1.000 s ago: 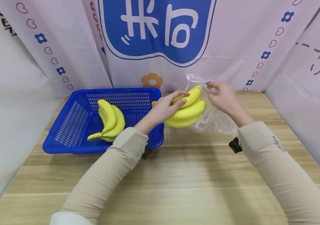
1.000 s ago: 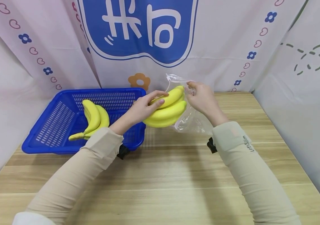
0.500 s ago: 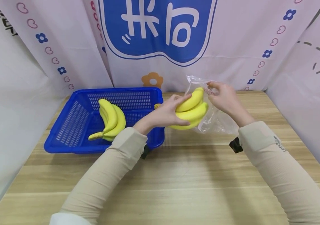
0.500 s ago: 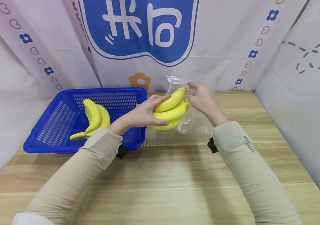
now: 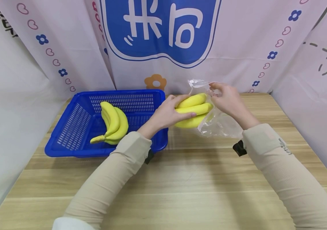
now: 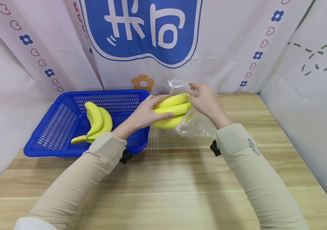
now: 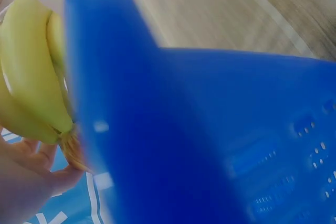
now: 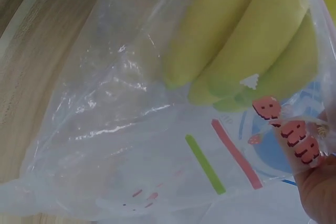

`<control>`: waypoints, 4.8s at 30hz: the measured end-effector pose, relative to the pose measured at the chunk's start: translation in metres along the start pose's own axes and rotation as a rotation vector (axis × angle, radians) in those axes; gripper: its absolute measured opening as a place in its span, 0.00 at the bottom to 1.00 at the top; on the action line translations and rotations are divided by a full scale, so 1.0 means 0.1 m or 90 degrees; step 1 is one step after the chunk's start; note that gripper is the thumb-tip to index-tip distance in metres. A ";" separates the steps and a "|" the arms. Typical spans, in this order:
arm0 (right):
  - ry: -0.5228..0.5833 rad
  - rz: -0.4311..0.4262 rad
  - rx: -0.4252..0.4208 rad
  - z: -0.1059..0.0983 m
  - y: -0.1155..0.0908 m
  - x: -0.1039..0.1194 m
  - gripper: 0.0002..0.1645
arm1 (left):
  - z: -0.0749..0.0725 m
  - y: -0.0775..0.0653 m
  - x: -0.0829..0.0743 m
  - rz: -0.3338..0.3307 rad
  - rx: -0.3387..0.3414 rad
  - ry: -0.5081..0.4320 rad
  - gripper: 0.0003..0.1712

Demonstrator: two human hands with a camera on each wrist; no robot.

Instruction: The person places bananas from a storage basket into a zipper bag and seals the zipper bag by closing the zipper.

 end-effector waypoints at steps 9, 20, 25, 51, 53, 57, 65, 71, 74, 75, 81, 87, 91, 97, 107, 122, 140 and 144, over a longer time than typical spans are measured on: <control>0.008 -0.001 -0.012 -0.01 0.02 0.06 0.30 | -0.02 0.03 0.02 -0.023 -0.006 -0.061 0.40; 0.030 -0.006 -0.039 -0.06 0.03 0.06 0.30 | -0.17 -0.02 0.24 0.005 0.137 -0.043 0.44; 0.031 -0.008 -0.046 -0.06 0.04 0.06 0.30 | -0.16 -0.04 0.37 -0.037 0.199 -0.031 0.47; 0.000 0.010 -0.030 -0.10 0.05 0.01 0.32 | -0.19 0.00 0.24 -0.012 -0.051 -0.028 0.24; -0.007 0.000 -0.032 -0.10 0.06 0.02 0.35 | -0.19 0.01 0.21 -0.014 -0.070 -0.035 0.24; -0.007 -0.005 -0.030 -0.11 0.06 0.04 0.42 | -0.19 0.02 0.14 -0.023 -0.105 -0.062 0.23; -0.013 -0.015 -0.014 -0.11 0.06 0.08 0.43 | -0.18 0.04 0.03 -0.042 -0.153 -0.107 0.24; -0.017 -0.001 0.010 -0.12 0.05 0.10 0.45 | -0.15 0.04 -0.03 -0.037 -0.170 -0.134 0.23; -0.016 -0.002 0.019 -0.11 0.06 0.12 0.45 | -0.14 0.03 -0.06 -0.031 -0.177 -0.131 0.23; -0.016 -0.002 0.021 -0.11 0.06 0.13 0.45 | -0.14 0.03 -0.08 -0.028 -0.181 -0.128 0.23; -0.014 0.005 0.026 -0.12 0.06 0.16 0.43 | -0.14 0.03 -0.12 -0.020 -0.198 -0.119 0.21; 0.023 0.008 0.027 -0.12 0.03 0.23 0.44 | -0.08 0.04 -0.15 0.010 -0.195 -0.082 0.20; 0.037 0.007 0.032 -0.10 0.02 0.32 0.47 | -0.03 0.02 -0.19 0.035 -0.192 -0.047 0.19; 0.045 0.001 0.026 -0.06 0.02 0.35 0.46 | 0.01 0.01 -0.17 0.037 -0.182 -0.013 0.23; 0.051 0.006 0.023 -0.03 0.04 0.31 0.48 | 0.07 0.03 -0.14 0.041 -0.172 0.037 0.21; 0.092 0.009 0.003 -0.04 0.03 0.34 0.49 | 0.17 0.05 -0.16 0.050 -0.117 0.065 0.16; 0.084 0.007 -0.027 -0.09 0.04 0.29 0.51 | 0.00 -0.05 -0.11 0.043 -0.137 0.083 0.14; 0.083 0.006 -0.025 -0.09 0.04 0.26 0.51 | -0.08 -0.09 -0.05 0.028 -0.143 0.096 0.13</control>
Point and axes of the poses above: each hand's wrist, its own y-axis towards the middle knuckle, its own z-axis out of the palm, x = y × z, the point moved 2 cm from there along y, towards the middle knuckle, and after that the axes turned 10 degrees about y, right-handed, at the moved point
